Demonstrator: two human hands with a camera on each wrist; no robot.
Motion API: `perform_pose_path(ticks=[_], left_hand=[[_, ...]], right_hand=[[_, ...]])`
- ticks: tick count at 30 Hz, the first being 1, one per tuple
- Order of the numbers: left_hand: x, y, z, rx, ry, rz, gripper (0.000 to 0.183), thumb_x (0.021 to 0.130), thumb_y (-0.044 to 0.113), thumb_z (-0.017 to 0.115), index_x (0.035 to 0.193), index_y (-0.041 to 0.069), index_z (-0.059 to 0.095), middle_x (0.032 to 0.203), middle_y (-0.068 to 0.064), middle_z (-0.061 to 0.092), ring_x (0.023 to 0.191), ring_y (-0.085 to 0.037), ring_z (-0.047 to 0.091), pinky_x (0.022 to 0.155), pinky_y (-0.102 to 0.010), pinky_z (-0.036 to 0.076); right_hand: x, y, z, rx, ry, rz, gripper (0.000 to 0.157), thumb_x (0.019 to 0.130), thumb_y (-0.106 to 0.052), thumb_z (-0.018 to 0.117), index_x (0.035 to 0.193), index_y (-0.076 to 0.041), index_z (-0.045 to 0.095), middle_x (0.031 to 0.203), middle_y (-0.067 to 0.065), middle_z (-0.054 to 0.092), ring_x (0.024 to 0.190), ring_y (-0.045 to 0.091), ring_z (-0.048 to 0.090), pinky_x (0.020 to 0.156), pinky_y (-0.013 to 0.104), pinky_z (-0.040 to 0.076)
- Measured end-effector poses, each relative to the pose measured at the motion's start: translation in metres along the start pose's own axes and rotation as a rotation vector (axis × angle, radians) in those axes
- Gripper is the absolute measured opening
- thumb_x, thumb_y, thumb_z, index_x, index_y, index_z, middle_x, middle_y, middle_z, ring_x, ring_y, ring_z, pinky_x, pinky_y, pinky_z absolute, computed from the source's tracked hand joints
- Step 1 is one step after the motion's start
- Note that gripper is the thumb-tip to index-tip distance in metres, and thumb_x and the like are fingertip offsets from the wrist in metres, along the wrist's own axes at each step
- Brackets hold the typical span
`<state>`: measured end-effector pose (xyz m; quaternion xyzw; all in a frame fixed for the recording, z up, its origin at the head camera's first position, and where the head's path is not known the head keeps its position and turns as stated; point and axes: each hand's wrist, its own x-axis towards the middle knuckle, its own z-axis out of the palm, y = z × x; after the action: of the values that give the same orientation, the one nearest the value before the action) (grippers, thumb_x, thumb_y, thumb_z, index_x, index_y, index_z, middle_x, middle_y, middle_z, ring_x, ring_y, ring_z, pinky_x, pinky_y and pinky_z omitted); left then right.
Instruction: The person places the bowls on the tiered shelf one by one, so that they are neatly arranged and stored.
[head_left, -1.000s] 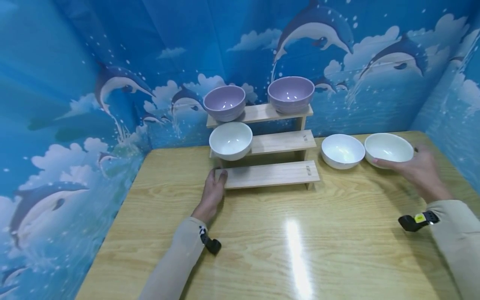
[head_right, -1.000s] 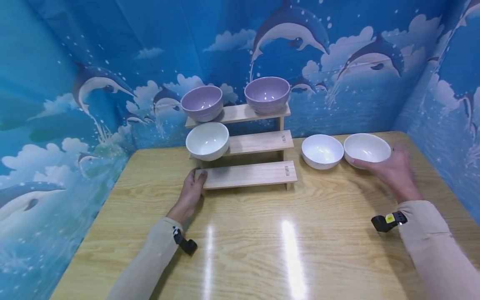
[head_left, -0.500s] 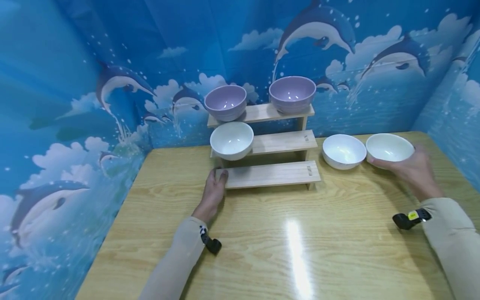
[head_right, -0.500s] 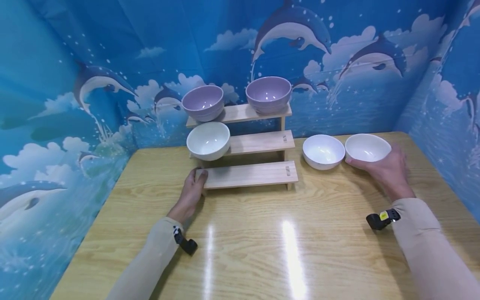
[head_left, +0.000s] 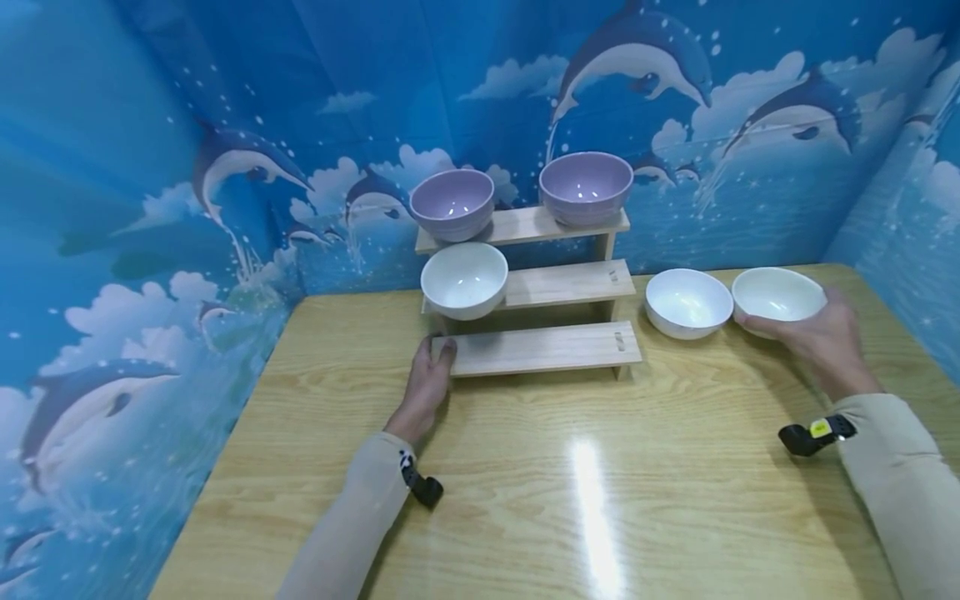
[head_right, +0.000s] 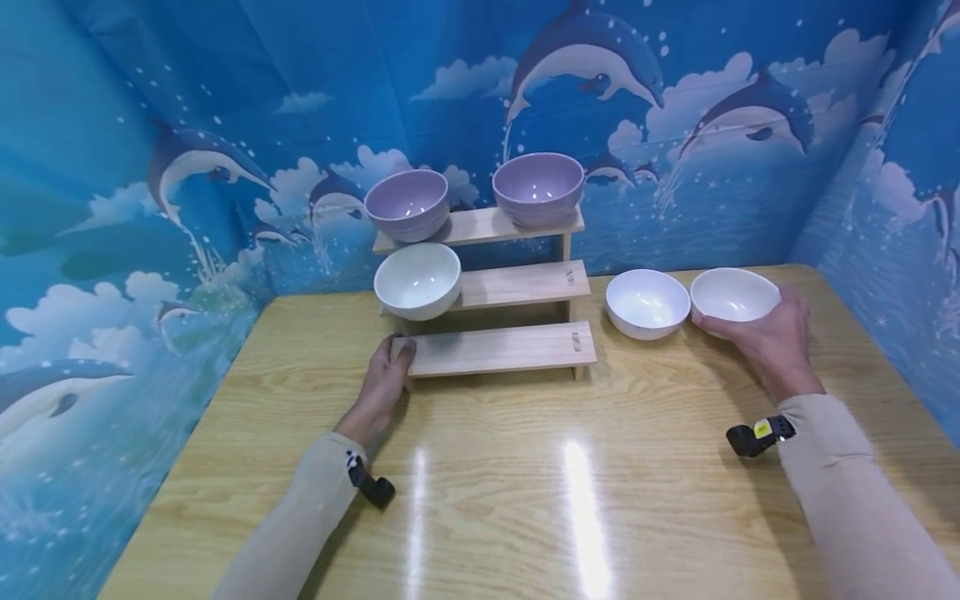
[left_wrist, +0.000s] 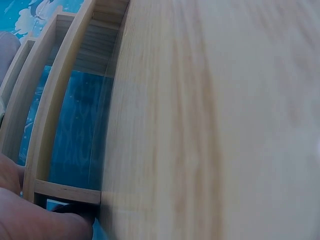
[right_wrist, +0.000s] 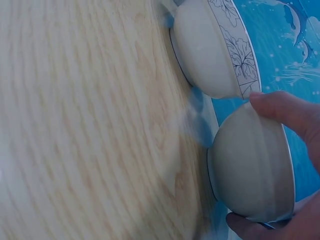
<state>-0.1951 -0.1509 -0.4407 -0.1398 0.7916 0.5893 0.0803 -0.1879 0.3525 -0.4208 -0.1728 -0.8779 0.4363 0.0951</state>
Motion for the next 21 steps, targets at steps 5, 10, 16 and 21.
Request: perform_pose_path(ticks=[5,10,16,21], left_hand=[[-0.0002,0.0001,0.001,0.002,0.007,-0.005,0.066,0.108,0.046,0.041,0.163,0.019,0.017,0.169,-0.009,0.015,0.154,-0.028,0.014,0.124,-0.051,0.015],[-0.0007,0.0014,0.001,0.002,0.007,-0.01,0.066,0.108,0.046,0.041,0.163,0.019,0.017,0.169,-0.008,0.015,0.154,-0.028,0.014,0.124,-0.051,0.015],[-0.0016,0.0023,0.001,-0.009,-0.002,0.007,0.066,0.108,0.046,0.041,0.163,0.019,0.017,0.168,-0.008,0.017,0.154,-0.028,0.015,0.124,-0.05,0.016],[-0.0022,0.0006,0.0008,-0.028,-0.015,0.029,0.064,0.108,0.044,0.041,0.162,0.017,0.019,0.167,-0.009,0.02,0.153,-0.027,0.018,0.124,-0.05,0.017]], right_hand=[[-0.001,-0.0003,0.0007,0.011,0.013,0.01,0.11,0.077,-0.044,0.088,0.154,0.006,0.026,0.14,0.026,0.042,0.103,0.024,0.048,0.078,0.025,0.043],[-0.0013,-0.0005,0.0001,0.009,0.008,0.036,0.114,0.078,-0.046,0.087,0.156,0.006,0.023,0.144,0.027,0.039,0.109,0.03,0.047,0.087,0.034,0.047],[-0.0021,-0.0006,-0.0032,0.03,0.004,0.064,0.115,0.081,-0.046,0.085,0.158,0.005,0.016,0.147,0.028,0.036,0.113,0.034,0.045,0.089,0.035,0.046],[-0.0042,-0.0033,-0.0069,0.052,-0.012,0.082,0.116,0.081,-0.047,0.083,0.16,0.002,0.013,0.15,0.027,0.031,0.121,0.039,0.042,0.095,0.043,0.047]])
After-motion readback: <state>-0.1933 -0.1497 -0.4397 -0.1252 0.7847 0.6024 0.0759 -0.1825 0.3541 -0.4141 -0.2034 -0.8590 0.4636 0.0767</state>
